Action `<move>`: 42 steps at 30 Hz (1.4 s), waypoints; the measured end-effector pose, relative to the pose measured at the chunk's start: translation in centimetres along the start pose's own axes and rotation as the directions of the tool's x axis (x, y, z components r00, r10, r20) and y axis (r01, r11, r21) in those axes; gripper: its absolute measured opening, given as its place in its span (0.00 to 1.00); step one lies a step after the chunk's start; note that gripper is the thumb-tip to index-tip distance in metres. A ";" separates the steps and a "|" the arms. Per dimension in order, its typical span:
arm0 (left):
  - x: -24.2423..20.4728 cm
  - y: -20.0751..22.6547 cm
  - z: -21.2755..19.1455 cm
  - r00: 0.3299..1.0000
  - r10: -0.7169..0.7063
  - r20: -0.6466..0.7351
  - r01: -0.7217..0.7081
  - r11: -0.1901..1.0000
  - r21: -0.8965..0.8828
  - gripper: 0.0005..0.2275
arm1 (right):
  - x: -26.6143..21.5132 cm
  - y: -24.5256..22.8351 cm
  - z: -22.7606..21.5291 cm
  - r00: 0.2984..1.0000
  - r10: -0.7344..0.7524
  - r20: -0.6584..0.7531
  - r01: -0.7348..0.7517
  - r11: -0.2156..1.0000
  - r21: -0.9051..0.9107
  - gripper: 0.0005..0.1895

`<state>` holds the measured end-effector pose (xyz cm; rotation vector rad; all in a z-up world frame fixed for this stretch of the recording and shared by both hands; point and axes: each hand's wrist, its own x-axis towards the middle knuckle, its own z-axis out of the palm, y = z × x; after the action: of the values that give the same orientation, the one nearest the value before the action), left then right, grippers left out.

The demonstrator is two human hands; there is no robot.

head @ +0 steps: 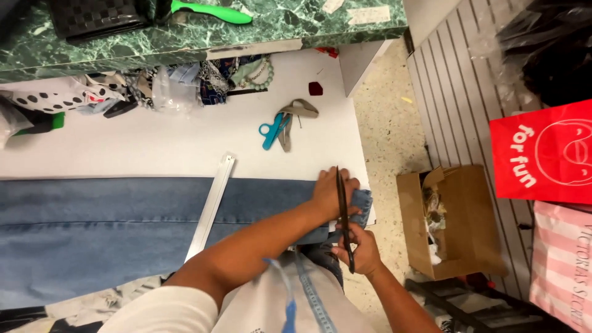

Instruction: Measuring, marking, and cutting the hem of a pair of jeans to create a frayed edge.

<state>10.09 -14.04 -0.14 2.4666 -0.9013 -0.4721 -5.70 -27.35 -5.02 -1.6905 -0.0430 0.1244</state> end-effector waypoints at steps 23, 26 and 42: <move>-25.4 -24.3 -14.9 0.267 -0.584 -0.767 0.663 0.689 -0.293 0.30 | 28.2 -11.9 1.9 0.957 0.202 -0.210 -0.291 0.644 -0.708 0.33; -23.9 -21.7 -15.3 0.412 -0.386 -0.826 0.501 0.853 -0.148 0.22 | 31.5 -11.0 5.2 0.997 -0.045 -0.067 -0.030 0.565 -0.824 0.24; -19.2 -30.8 -16.6 0.745 -0.568 -0.351 0.644 0.750 0.151 0.13 | 23.5 -14.8 14.5 0.993 -0.058 0.105 0.120 0.471 -0.874 0.36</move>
<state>19.53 24.76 0.15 2.9581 0.0046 -0.1903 16.77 -8.82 6.64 -2.7490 -0.2910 0.0729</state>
